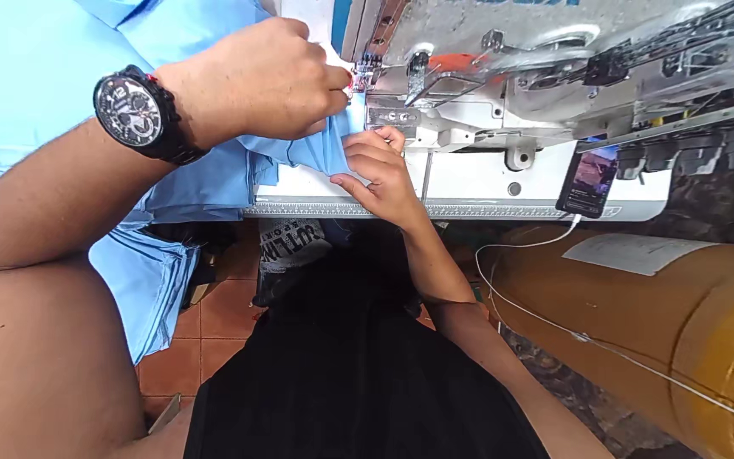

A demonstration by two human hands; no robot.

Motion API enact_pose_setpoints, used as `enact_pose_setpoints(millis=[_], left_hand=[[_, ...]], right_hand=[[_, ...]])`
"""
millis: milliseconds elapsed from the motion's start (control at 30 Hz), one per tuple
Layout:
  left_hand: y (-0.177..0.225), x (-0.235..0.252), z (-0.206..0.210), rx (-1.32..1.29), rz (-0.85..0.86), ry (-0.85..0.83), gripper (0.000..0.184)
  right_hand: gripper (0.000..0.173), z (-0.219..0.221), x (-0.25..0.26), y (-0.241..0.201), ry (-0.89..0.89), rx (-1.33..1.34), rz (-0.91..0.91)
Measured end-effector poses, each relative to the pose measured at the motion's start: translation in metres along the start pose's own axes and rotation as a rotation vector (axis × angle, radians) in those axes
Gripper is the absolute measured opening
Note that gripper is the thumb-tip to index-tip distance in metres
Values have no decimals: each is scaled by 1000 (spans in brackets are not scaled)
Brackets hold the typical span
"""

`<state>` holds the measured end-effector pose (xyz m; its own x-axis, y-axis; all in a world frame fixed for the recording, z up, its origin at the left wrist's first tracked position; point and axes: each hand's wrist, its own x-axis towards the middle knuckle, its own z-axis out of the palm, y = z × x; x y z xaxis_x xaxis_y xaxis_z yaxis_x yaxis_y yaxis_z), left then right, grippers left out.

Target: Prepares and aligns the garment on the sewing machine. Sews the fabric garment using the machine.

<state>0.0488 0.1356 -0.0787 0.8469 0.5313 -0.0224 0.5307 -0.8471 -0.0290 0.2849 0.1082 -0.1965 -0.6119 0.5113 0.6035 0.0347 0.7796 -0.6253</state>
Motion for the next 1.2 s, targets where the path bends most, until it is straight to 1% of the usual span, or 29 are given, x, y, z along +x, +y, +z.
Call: enact_pose_setpoints(millis=[67,100,167,233,333,500,600,667,767,900,1000,1067,1167,1200], left_hand=[[-5,-6,0,60,-73,13,32],[-8,-10,-1,55,-83,21,33],[-5,-17,-7,-24,-41,41,35],[7,-19,-15,-96,24,70,33],[20,-16,-18,-122,55,68,31],[6,-6,-6,-42,25,2,33],[0,-8,-3,-29,12,12,38],[3,-9,-3,-36,5,20,36],[6,-9,-4,-36,-11,28,28],[5,-9,-4,-28,-18,18,27],[4,-11,0,-72,-7,29,27],[6,-15,6,-164,4,80,33],[18,-24,18,-254,-24,153,60],[24,-26,22,-254,-50,178,66]], right_hand=[[18,-1,1,-1,-8,-8,9],[18,-1,2,-1,-9,-14,19],[17,-2,2,-2,-12,-14,27],[17,-3,2,-1,-20,-5,26],[17,-5,1,-1,-28,13,18],[18,-7,0,-2,-46,29,2],[18,-9,-1,-1,-58,26,-4],[19,-9,-1,-1,-67,28,-2],[19,-9,0,-1,-70,38,-2],[22,-11,-1,-1,-74,50,-6],[20,-12,-3,-3,-73,76,7],[20,-11,-4,-4,-60,106,10],[20,-14,1,-6,-36,191,5],[20,-17,4,-8,-36,220,7]])
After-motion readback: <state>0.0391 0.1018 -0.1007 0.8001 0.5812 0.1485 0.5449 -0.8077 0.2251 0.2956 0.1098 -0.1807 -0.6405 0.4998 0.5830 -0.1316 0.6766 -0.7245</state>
